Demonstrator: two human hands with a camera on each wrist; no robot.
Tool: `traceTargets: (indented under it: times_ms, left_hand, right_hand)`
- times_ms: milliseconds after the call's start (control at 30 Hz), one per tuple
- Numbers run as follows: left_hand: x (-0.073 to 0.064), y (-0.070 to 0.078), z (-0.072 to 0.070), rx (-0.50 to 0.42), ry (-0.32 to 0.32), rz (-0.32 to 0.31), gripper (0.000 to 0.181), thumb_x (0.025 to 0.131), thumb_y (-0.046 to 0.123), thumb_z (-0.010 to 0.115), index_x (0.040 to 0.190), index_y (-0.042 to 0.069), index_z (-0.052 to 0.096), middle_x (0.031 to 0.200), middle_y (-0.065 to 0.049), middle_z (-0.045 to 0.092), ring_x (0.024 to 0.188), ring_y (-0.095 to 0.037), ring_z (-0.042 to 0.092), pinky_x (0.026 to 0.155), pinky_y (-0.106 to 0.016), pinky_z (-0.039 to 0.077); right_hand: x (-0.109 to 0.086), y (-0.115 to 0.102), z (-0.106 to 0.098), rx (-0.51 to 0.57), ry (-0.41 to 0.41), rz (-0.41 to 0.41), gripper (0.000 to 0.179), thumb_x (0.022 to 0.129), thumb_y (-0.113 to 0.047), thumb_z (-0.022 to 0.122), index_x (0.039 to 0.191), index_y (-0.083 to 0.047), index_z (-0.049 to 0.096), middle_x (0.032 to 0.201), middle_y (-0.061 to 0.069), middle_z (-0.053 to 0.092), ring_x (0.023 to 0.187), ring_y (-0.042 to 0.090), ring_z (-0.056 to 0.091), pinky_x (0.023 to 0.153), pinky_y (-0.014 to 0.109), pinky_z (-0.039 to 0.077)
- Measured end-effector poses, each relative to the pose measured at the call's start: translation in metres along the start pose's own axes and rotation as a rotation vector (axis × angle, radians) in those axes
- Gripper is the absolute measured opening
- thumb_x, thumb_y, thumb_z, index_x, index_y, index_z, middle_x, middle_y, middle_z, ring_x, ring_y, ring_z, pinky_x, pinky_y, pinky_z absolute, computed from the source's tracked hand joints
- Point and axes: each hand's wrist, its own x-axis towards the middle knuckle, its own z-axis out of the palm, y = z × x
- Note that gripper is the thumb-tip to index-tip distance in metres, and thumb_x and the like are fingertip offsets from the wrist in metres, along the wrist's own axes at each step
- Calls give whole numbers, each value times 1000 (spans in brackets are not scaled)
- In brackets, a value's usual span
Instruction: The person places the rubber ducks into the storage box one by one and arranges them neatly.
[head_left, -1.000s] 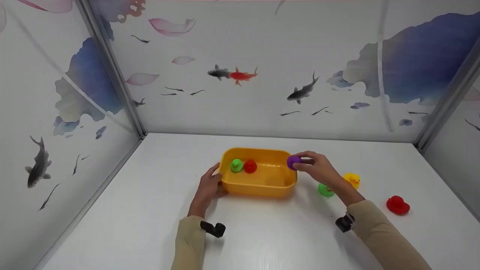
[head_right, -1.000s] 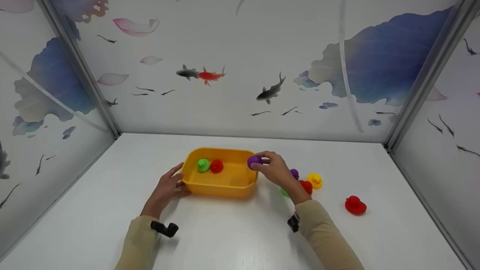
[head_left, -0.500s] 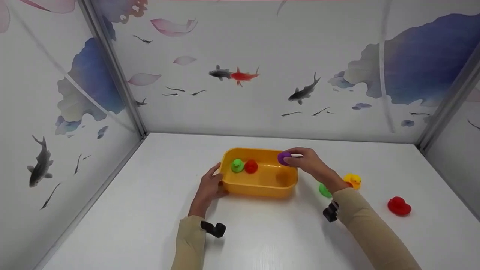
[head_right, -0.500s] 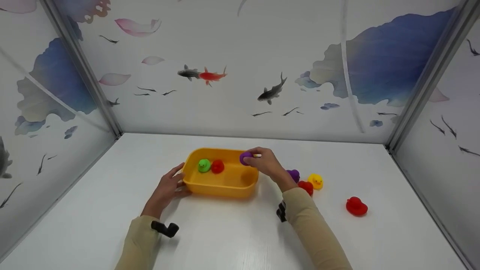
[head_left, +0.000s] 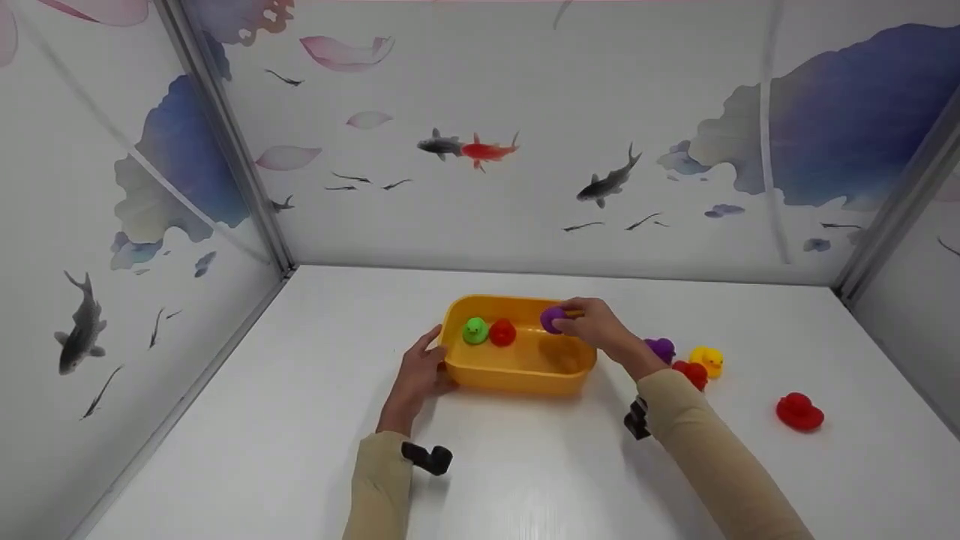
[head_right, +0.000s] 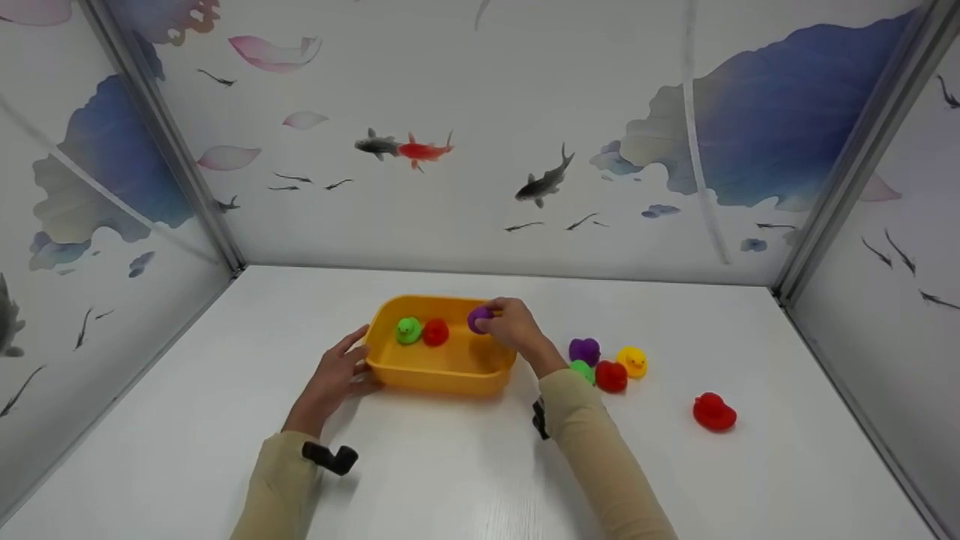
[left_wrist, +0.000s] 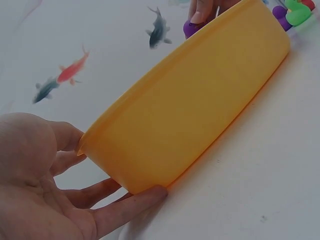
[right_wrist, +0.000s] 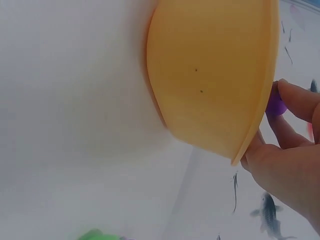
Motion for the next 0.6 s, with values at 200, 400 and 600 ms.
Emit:
traceTargets:
  times_ms: [200,400,600]
  left_hand:
    - [0,0,-1,-12,-1,-4,53,106,23,47,157,26,34,147,-19,53,102,-22,65,88,-39,61]
    - [0,3,0,1,12,-9,53,106,24,48,157,27,34,147,-17,53,102,-22,65,89,-39,61]
    - [-1,2,1,-1,8,-6,53,106,24,47,157,26,34,146,-18,54,105,-23,64,90,-39,61]
  right_hand:
    - [8,-8,6,-7,-11,43,43,100,-15,60,140,-1,54,138,20,58,122,31,59,112,42,47]
    - [15,-16,12,-6,-20,73,42,99,-17,61,139,-3,56,135,18,60,122,32,59,113,43,46]
    - [21,-19,22,2,-15,89,42,97,-18,65,136,-3,58,133,17,62,117,30,61,111,42,49]
